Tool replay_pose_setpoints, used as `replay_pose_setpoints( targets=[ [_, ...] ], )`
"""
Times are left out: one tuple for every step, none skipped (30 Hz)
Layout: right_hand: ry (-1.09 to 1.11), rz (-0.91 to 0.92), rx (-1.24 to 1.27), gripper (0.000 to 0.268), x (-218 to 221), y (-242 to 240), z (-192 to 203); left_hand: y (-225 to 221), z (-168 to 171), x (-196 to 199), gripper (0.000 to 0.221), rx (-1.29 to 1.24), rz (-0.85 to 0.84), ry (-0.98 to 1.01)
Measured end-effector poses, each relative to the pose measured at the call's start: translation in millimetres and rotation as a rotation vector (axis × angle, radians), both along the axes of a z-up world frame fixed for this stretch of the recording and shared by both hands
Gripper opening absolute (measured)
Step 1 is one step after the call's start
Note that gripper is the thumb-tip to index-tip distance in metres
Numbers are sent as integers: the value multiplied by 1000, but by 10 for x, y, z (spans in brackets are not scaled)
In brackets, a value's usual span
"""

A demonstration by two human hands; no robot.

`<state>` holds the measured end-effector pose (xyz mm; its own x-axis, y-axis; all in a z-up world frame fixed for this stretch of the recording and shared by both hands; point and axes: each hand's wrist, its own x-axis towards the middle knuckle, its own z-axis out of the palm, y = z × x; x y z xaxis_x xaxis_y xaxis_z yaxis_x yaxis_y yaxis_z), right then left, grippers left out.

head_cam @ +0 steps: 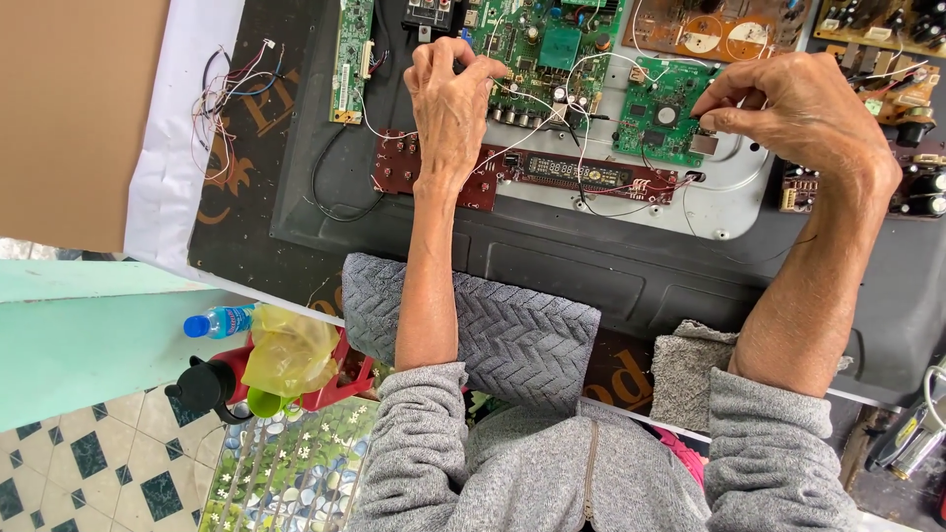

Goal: Connecting and routing thin wires on the internal circuit boards of a disassembled television.

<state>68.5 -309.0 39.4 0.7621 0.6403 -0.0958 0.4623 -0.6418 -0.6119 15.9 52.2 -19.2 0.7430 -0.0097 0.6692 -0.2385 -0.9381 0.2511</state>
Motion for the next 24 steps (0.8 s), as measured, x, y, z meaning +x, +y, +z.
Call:
replay_pose_setpoints(
  targets=[
    [1,1,-1,25,-2,5,2,-2,5,-4,26,-1,1,1],
    [-4,-5,-10,24,-3,9,3,-6,10,-8,25,10,-3,-2],
    [-9,-12,-18,23,-5,12,6,-9,20,-7,24,23,-8,-6],
    [-9,-12,-18,23,-8,17,9,-9,27,-16,24,23,-8,-5],
    [-10,-11,-20,23,-8,21,14,-10,36,-23,28,43,-18,-1],
    [-11,-11,-22,23,-9,24,20,-12,45,-29,32,63,-27,4],
    [-11,-11,-22,23,-1,20,10,-8,46,-30,32,64,-28,4],
    [2,-8,-15,25,8,15,0,-5,46,-30,23,63,-37,-4],
    [17,-5,-9,26,11,5,-13,-8,40,-34,16,61,-47,-11],
    [19,-6,-9,26,16,-5,-30,-6,56,-35,16,61,-48,-9],
    [-1,5,-14,26,25,-14,-47,-4,70,-34,17,73,-33,-22],
    [-22,17,-18,25,33,-21,-64,0,85,-35,19,86,-19,-36],
    [-21,18,-19,25,23,-7,-40,-6,94,-35,19,85,-17,-35],
    [-30,9,-26,24,13,8,-16,-12,104,-36,20,49,-27,-27],
    [-39,0,-34,22,3,24,5,-17,112,-40,23,13,-37,-19],
    [-39,2,-34,22,8,6,-17,-7,74,-29,23,12,-35,-18],
    [-42,-2,-26,23,11,-12,-40,6,39,-17,21,-38,-43,-9],
    [-46,-5,-17,24,16,-30,-63,18,4,-3,19,-88,-50,1],
    [-45,-7,-16,24,21,-32,-71,21,3,-4,19,-87,-52,2],
    [-42,3,-10,25,26,-34,-78,23,2,-5,19,-125,-52,7],
    [-38,12,-4,25,31,-39,-87,23,-2,-7,19,-164,-52,13],
    [-38,11,-3,25,31,-44,-91,17,-5,-1,19,-163,-53,13],
    [-50,11,-5,25,32,-47,-95,12,-10,1,17,-190,-46,11],
    [-62,11,-6,24,32,-48,-98,9,-15,2,15,-218,-39,8]
  ],
)
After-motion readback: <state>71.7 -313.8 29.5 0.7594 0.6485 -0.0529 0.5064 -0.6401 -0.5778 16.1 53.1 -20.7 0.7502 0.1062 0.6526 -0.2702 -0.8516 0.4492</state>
